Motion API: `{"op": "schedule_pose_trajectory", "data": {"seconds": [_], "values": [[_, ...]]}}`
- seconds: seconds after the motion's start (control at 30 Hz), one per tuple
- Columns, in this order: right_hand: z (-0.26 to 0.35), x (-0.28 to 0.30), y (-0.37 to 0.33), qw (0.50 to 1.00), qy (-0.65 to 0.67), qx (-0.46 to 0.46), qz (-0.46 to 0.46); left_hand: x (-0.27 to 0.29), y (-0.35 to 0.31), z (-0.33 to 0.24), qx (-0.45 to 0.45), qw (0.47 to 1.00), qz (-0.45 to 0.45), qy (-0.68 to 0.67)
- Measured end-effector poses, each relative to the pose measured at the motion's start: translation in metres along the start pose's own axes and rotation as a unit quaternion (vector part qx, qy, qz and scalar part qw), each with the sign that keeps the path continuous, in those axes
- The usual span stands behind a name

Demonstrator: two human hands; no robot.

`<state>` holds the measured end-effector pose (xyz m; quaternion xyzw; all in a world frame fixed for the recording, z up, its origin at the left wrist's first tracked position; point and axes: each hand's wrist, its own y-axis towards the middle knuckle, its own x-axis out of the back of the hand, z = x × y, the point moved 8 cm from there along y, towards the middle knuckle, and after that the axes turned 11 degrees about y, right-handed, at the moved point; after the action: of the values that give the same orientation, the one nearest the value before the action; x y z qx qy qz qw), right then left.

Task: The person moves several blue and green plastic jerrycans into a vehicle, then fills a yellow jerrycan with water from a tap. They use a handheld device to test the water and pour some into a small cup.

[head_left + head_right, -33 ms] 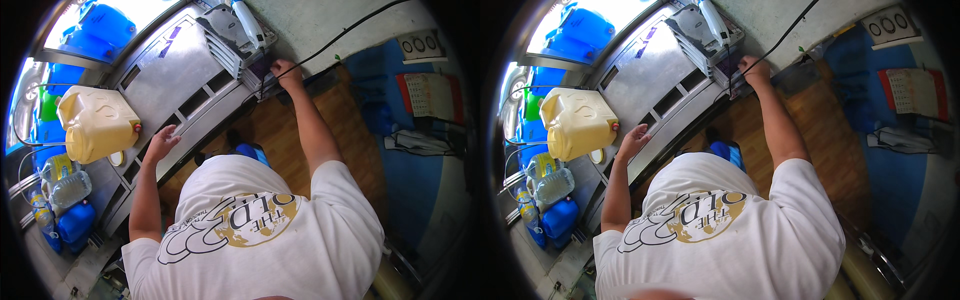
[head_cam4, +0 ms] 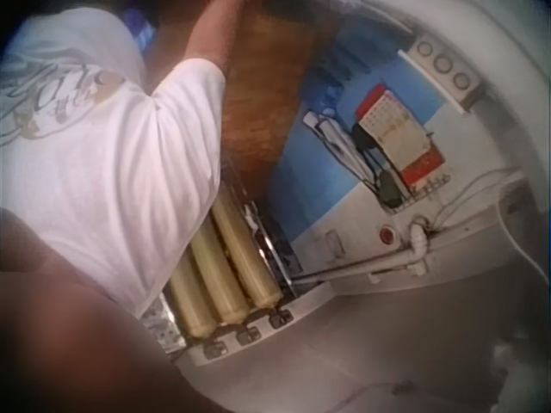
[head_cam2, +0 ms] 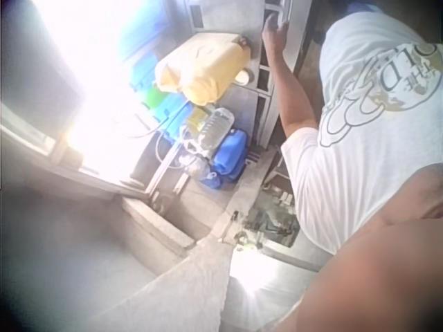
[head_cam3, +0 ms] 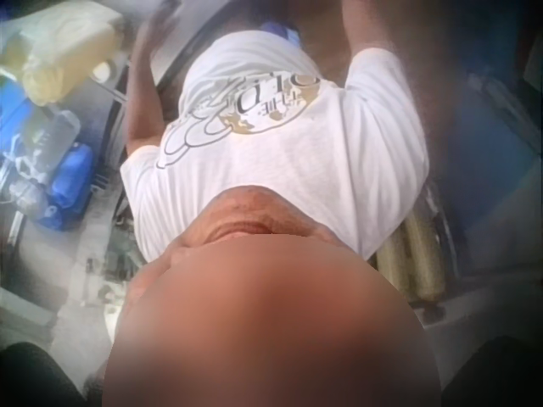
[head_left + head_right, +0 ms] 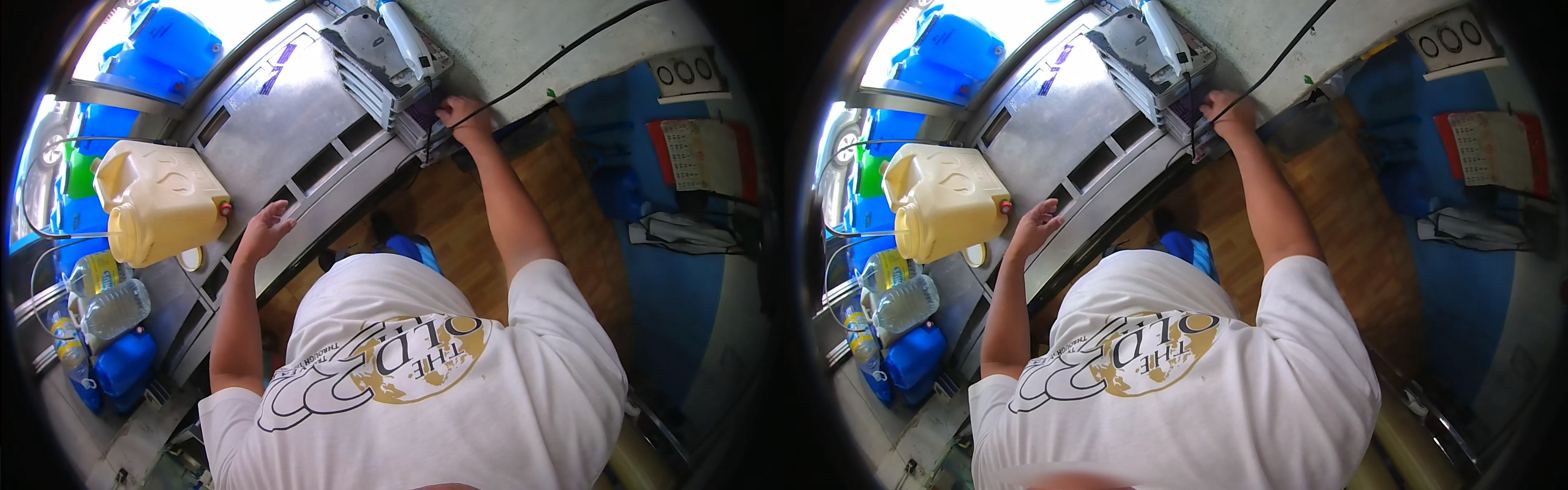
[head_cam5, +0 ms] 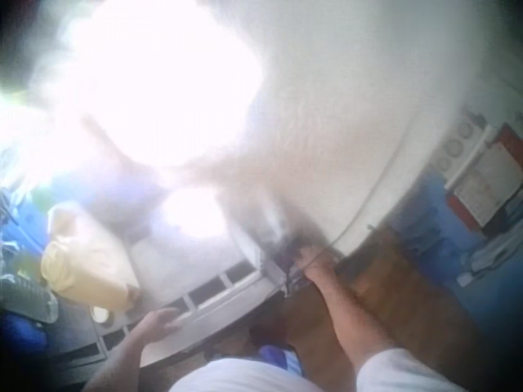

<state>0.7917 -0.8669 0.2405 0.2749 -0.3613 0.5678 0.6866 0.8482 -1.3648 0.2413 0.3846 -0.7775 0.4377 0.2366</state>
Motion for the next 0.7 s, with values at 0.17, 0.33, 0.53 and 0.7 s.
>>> {"op": "schedule_pose_trajectory", "data": {"seconds": [0.17, 0.33, 0.53, 0.7], "values": [[0.022, -0.033, 0.024, 0.966, -0.221, -0.022, 0.131, 0.006, 0.006, -0.039, -0.014, 1.0, 0.012, 0.017], [0.018, -0.033, 0.036, 0.985, -0.161, -0.031, 0.056, -0.009, 0.001, -0.047, -0.017, 0.999, 0.03, 0.02], [-0.024, 0.011, -0.001, 0.986, 0.153, -0.068, -0.016, -0.012, -0.004, -0.054, -0.036, 0.997, 0.017, -0.062], [-0.045, 0.019, -0.07, 0.877, 0.441, -0.189, 0.033, -0.001, -0.003, -0.111, -0.116, 0.985, -0.003, -0.125]]}}
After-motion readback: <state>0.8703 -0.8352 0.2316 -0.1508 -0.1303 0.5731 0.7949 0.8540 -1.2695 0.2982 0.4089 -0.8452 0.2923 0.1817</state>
